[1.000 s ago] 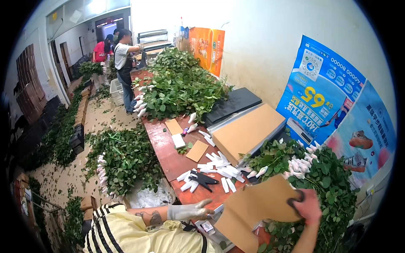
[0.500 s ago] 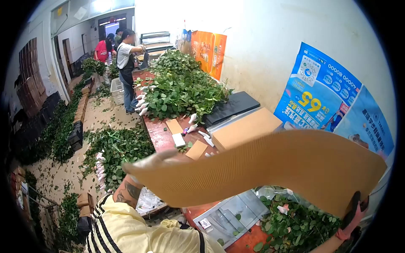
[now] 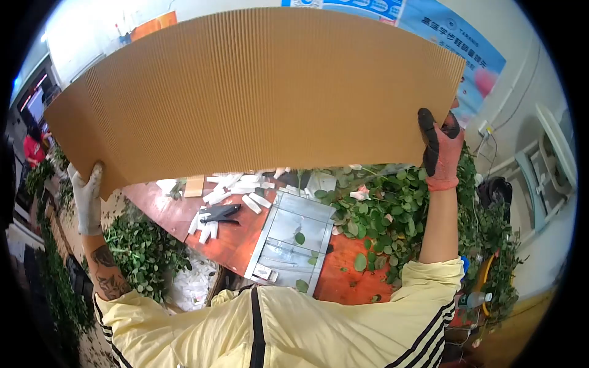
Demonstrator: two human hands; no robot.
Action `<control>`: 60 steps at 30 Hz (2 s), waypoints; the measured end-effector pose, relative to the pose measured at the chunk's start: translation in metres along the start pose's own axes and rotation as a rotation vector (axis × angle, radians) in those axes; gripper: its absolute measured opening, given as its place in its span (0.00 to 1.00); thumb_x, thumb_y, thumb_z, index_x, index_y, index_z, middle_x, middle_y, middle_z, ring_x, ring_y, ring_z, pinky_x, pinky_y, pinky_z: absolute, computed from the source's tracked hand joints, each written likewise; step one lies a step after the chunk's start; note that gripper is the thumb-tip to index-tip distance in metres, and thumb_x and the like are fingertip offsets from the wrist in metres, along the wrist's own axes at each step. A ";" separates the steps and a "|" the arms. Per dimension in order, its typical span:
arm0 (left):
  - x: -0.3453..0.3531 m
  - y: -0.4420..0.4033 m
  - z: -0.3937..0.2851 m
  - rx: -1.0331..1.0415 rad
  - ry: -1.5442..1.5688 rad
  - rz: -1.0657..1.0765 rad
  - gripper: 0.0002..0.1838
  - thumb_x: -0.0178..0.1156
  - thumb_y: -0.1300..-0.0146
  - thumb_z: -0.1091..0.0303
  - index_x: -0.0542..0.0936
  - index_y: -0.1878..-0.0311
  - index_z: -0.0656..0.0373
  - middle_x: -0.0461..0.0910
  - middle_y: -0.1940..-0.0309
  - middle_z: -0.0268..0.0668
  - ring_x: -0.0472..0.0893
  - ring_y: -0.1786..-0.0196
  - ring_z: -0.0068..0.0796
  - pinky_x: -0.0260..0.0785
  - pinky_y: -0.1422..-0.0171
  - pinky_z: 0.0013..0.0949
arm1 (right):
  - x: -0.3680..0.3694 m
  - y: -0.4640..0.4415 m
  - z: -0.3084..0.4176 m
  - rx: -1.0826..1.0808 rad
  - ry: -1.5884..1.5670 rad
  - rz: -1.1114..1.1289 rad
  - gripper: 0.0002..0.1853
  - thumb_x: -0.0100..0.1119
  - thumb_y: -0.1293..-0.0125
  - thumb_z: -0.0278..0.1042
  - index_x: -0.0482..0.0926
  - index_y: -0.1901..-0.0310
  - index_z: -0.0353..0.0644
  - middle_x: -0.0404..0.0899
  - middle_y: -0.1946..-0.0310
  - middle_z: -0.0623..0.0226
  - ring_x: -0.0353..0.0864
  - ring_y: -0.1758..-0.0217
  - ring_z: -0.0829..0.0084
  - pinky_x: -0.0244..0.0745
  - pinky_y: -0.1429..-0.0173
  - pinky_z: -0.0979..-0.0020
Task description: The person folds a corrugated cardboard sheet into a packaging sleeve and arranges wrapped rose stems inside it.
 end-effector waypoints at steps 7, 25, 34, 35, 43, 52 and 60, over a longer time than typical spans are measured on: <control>0.016 0.012 0.044 -0.146 0.103 0.049 0.14 0.54 0.33 0.66 0.75 0.52 0.68 0.76 0.56 0.33 0.74 0.55 0.20 0.67 0.49 0.26 | -0.017 0.006 -0.009 0.040 -0.014 -0.046 0.14 0.62 0.39 0.30 0.78 0.54 0.33 0.80 0.62 0.69 0.77 0.62 0.80 0.71 0.58 0.77; -0.039 0.084 0.091 -0.119 0.251 -0.113 0.19 0.46 0.29 0.72 0.65 0.37 0.64 0.62 0.38 0.38 0.66 0.39 0.26 0.62 0.37 0.32 | -0.030 0.052 -0.053 0.463 0.070 0.573 0.26 0.62 0.49 0.19 0.68 0.46 0.32 0.79 0.58 0.58 0.82 0.59 0.66 0.79 0.56 0.68; -0.055 0.116 0.045 -0.036 -0.272 -0.124 0.21 0.51 0.31 0.60 0.68 0.40 0.62 0.71 0.49 0.32 0.71 0.50 0.21 0.65 0.48 0.28 | -0.052 0.067 -0.079 0.914 0.255 1.040 0.24 0.62 0.46 0.25 0.69 0.46 0.33 0.78 0.58 0.60 0.82 0.65 0.72 0.79 0.64 0.72; -0.043 0.117 0.038 -0.085 -0.092 -0.042 0.20 0.52 0.31 0.59 0.69 0.41 0.61 0.72 0.50 0.30 0.71 0.51 0.21 0.64 0.47 0.27 | -0.045 0.049 -0.066 0.703 0.017 0.976 0.25 0.60 0.43 0.27 0.67 0.42 0.34 0.76 0.52 0.59 0.78 0.55 0.73 0.76 0.54 0.75; -0.022 0.133 0.028 -0.204 0.274 0.119 0.19 0.53 0.32 0.63 0.68 0.41 0.60 0.72 0.50 0.30 0.71 0.50 0.19 0.65 0.46 0.28 | -0.018 0.049 -0.075 0.444 -0.918 0.960 0.38 0.63 0.41 0.40 0.56 0.34 0.35 0.65 0.39 0.64 0.68 0.41 0.71 0.64 0.39 0.68; 0.137 0.329 0.079 -0.829 0.336 0.502 0.18 0.56 0.42 0.73 0.73 0.47 0.64 0.76 0.54 0.33 0.76 0.54 0.27 0.71 0.51 0.34 | -0.071 -0.052 -0.054 0.204 0.283 0.623 0.23 0.64 0.47 0.29 0.74 0.49 0.31 0.79 0.57 0.68 0.76 0.55 0.79 0.70 0.50 0.75; 0.136 0.262 0.051 -0.476 0.040 0.003 0.16 0.56 0.44 0.74 0.77 0.51 0.65 0.80 0.62 0.37 0.78 0.65 0.29 0.70 0.53 0.34 | 0.052 -0.070 -0.131 0.002 1.153 0.902 0.30 0.62 0.57 0.44 0.76 0.50 0.39 0.79 0.56 0.53 0.78 0.51 0.59 0.72 0.47 0.63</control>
Point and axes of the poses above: each hand's wrist, its own y-axis away from the middle knuckle, its own x-axis out of the palm, z = x × y, the point moved 8 cm from there along -y, towards the middle knuckle
